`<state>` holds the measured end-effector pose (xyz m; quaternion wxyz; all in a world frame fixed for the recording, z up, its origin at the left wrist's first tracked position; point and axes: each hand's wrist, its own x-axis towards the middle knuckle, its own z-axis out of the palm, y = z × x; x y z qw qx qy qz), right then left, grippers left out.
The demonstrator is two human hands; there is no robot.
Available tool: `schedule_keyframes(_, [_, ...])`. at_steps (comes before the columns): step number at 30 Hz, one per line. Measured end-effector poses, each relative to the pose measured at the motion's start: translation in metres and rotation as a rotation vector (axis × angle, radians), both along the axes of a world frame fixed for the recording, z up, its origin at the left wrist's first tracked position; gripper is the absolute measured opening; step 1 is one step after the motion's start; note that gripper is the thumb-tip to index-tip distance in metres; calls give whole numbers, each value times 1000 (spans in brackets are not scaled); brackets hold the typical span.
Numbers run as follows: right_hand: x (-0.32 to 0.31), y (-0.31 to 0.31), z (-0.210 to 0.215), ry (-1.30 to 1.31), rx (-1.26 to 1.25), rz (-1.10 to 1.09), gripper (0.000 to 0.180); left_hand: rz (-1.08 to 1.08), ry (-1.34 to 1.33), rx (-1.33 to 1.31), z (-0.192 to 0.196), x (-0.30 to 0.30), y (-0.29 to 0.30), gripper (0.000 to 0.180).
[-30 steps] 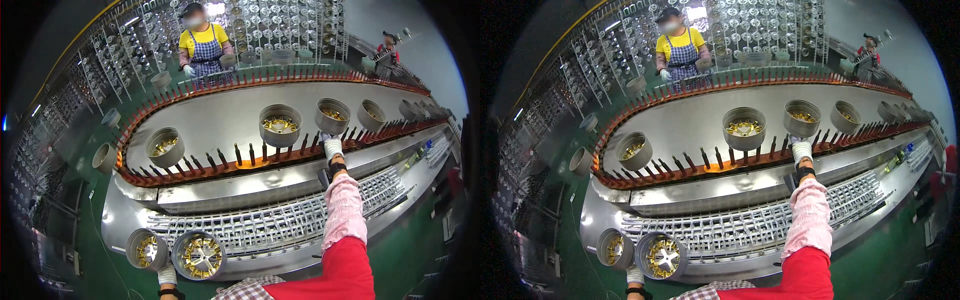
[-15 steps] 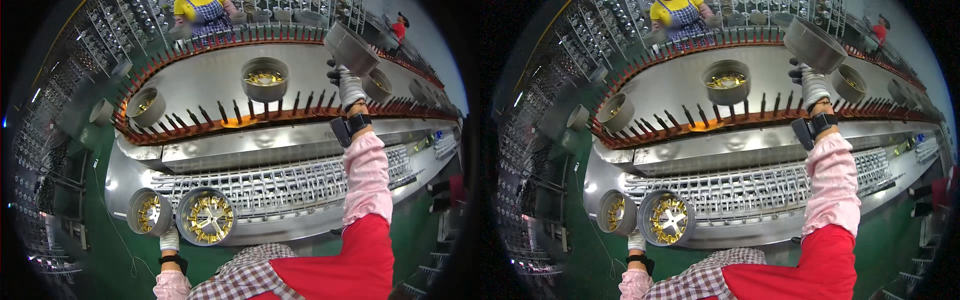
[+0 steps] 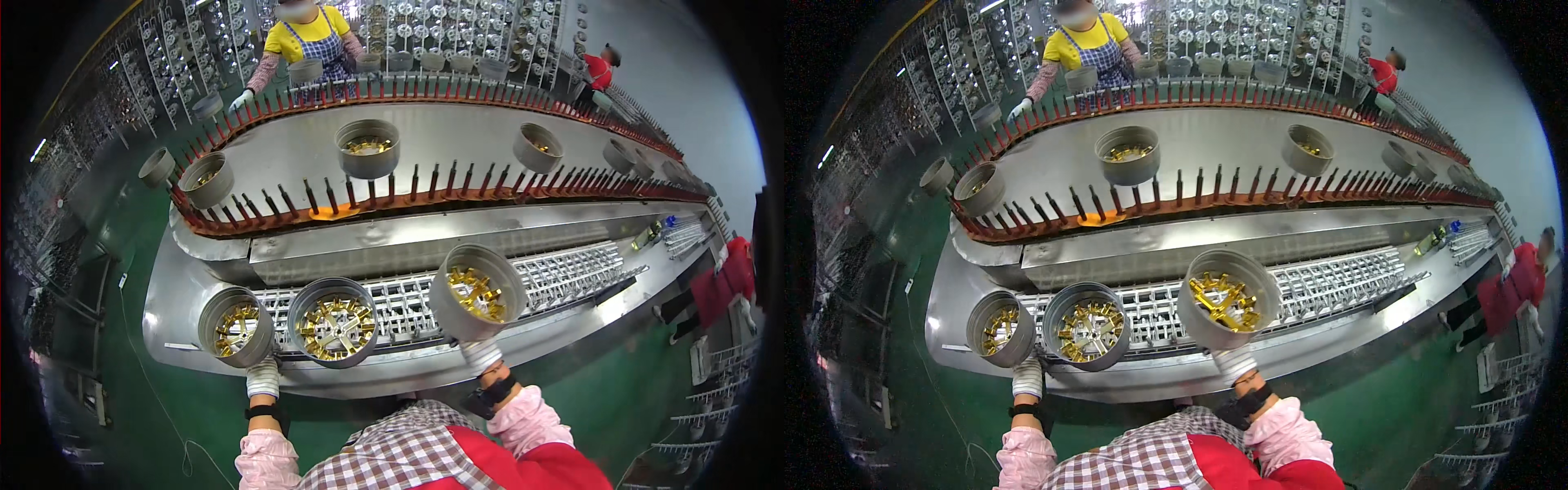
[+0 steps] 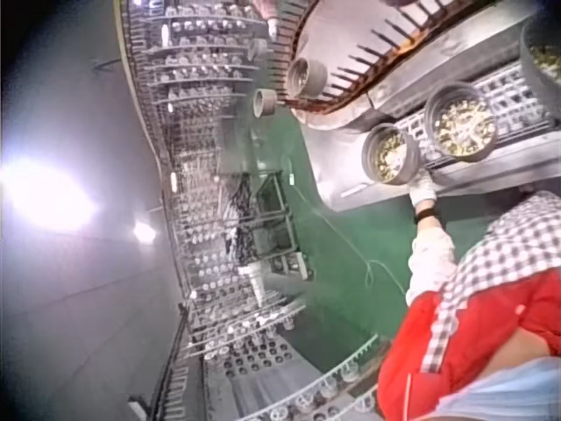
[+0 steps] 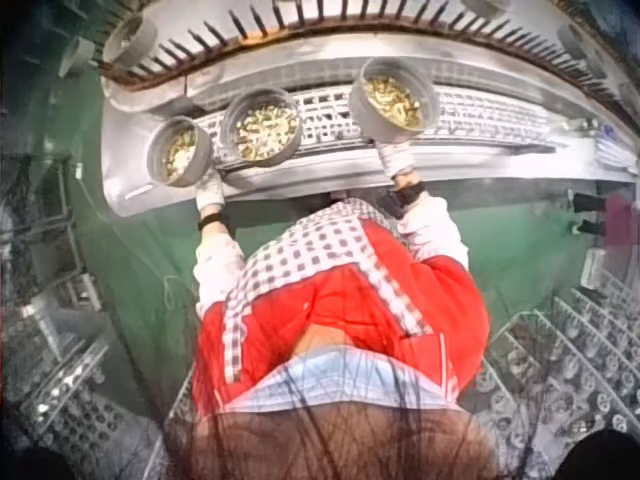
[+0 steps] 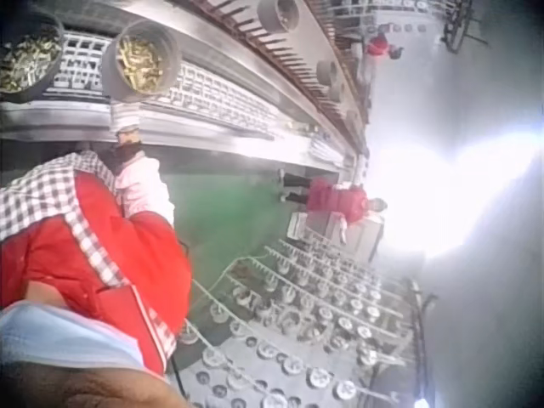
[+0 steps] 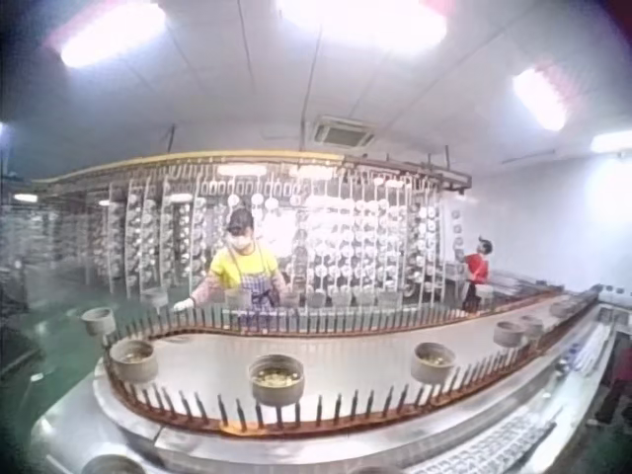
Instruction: Placing small metal containers filled with yellow components onto a moving circular conveyor belt in a manufacturing facility.
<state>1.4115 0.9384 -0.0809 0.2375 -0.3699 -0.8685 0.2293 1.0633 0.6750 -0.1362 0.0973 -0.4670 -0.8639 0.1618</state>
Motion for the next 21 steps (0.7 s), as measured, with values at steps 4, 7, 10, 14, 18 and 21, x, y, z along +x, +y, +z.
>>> schedule_keyframes(4, [-6, -15, -11, 14, 8, -1, 22, 35, -50, 9, 5, 0, 2, 22])
schedule_keyframes(7, [-12, -21, -14, 19, 18, 5, 23, 91, -87, 42, 1, -10, -1, 26])
schedule_keyframes(10, [-8, -26, -19, 17, 18, -14, 24, 167, -237, -78, 26, 5, 16, 28])
schedule_keyframes(14, [-21, -35, -17, 27, 20, 20, 25, 182, -220, -2, 14, -8, 4, 30])
schedule_keyframes(18, [-6, -35, -22, -1, 39, -5, 26, 159, -428, 131, 45, 12, 15, 30])
schedule_keyframes(21, [-17, -41, -22, -11, 48, 48, 26, -24, -309, 616, 1, -3, -16, 28])
